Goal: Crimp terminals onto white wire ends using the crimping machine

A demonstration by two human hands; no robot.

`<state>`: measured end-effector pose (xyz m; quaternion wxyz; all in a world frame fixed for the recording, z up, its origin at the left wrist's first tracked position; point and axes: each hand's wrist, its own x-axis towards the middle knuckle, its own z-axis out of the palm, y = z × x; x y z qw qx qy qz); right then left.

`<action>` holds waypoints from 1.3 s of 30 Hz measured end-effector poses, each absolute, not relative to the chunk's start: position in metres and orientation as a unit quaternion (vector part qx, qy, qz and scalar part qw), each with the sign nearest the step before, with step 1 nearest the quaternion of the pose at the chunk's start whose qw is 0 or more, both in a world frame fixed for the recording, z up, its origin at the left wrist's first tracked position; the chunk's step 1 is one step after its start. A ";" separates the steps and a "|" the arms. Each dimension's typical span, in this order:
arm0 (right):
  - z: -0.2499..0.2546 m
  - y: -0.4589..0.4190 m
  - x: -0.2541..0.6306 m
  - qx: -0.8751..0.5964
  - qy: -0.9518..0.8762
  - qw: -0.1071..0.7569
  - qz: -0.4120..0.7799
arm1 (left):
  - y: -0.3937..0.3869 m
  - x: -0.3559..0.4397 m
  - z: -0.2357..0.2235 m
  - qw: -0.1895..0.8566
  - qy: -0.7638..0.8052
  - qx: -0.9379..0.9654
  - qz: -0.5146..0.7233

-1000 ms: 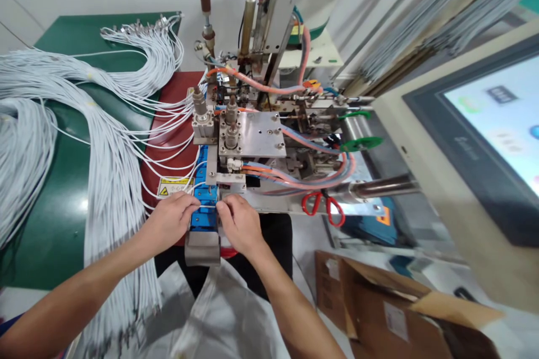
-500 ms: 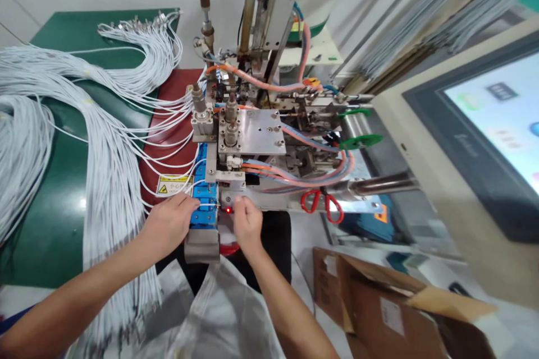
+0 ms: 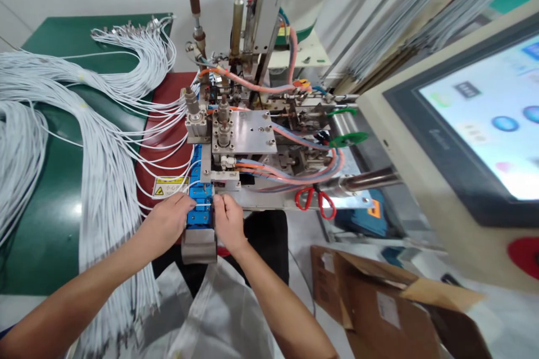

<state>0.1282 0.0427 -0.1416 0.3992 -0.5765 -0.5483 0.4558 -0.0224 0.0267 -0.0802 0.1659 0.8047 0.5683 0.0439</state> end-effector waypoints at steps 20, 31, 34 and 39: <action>-0.146 0.041 0.132 -0.573 -0.514 0.429 0.473 | 0.031 -0.022 -0.073 0.119 0.533 0.836 -0.058; -0.137 0.039 0.128 -0.603 -0.567 0.385 0.408 | 0.030 -0.022 -0.076 0.113 0.532 0.838 -0.029; -0.137 0.040 0.129 -0.597 -0.588 0.377 0.394 | 0.031 -0.017 -0.070 0.081 0.534 0.839 -0.063; -0.138 0.042 0.133 -0.591 -0.566 0.385 0.426 | 0.031 -0.017 -0.067 0.065 0.525 0.846 -0.066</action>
